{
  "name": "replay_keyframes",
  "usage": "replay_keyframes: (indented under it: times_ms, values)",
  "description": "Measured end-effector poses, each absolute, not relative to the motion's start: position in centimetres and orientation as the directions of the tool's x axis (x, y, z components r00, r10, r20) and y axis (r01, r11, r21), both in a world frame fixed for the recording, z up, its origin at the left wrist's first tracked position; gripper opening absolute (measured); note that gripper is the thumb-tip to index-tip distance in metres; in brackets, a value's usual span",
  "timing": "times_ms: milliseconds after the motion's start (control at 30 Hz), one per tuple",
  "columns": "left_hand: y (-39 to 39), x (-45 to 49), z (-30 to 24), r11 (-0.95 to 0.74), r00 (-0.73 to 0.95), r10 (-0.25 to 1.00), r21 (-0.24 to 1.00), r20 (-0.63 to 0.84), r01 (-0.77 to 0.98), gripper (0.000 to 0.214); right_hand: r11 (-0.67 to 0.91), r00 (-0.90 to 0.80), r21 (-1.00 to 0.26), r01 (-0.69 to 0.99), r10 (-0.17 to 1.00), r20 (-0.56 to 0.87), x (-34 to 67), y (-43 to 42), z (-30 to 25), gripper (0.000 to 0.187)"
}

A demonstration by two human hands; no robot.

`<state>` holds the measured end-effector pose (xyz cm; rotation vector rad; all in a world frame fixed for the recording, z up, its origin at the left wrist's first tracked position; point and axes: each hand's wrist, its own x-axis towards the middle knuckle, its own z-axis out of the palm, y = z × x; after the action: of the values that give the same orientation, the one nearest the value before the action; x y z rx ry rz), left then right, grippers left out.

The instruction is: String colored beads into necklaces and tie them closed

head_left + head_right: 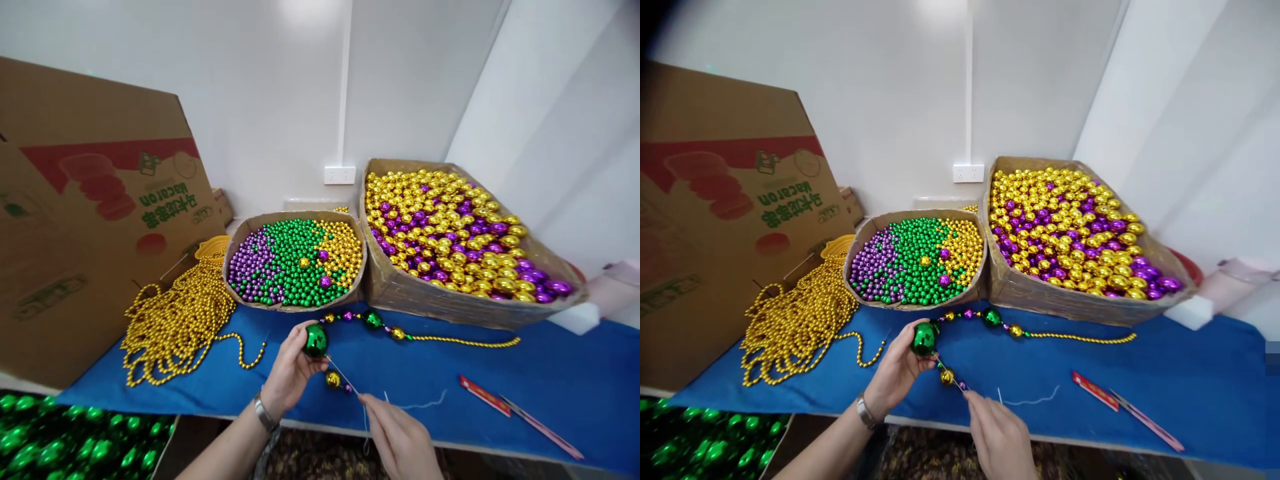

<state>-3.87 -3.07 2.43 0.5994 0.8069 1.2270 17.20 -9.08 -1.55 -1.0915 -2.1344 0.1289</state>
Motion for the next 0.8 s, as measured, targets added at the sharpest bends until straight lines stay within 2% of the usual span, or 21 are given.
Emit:
replay_keyframes:
  times_ms: [133,233,300,400,500,600,800]
  values:
    - [-2.5,-4.6,2.6,0.085,-0.013,0.995,0.896,-0.101,-0.437,0.040,0.615,-0.377,-0.324,0.719,0.736,0.562,18.4,-8.9,-2.0,0.032]
    - [-2.0,-5.4,2.4,-0.100,-0.130,0.988,0.982,0.080,-0.158,0.048,0.608,-0.364,-0.298,0.736,0.726,0.583,19.3,-8.8,-2.1,0.030]
    - [-1.9,-5.7,2.1,-0.167,-0.114,0.980,0.986,0.165,-0.006,0.052,0.618,-0.371,-0.309,0.723,0.725,0.581,19.4,-8.8,-1.9,0.029]
    - [-2.1,-5.8,1.6,-0.213,-0.051,0.974,0.969,0.220,0.126,0.054,0.634,-0.386,-0.320,0.704,0.720,0.577,19.1,-8.8,-1.3,0.028]
    - [-2.4,-5.8,1.3,-0.281,0.020,0.957,0.909,0.289,0.308,0.056,0.635,-0.385,-0.297,0.713,0.708,0.591,18.7,-8.7,-1.0,0.029]
    - [-2.5,-5.9,1.2,-0.379,0.083,0.917,0.791,0.389,0.481,0.060,0.630,-0.388,-0.255,0.734,0.696,0.604,18.6,-8.6,-1.0,0.030]
    - [-2.7,-6.0,1.4,-0.544,0.234,0.809,0.536,0.539,0.646,0.061,0.613,-0.449,-0.081,0.786,0.656,0.606,19.0,-8.7,-0.9,0.034]
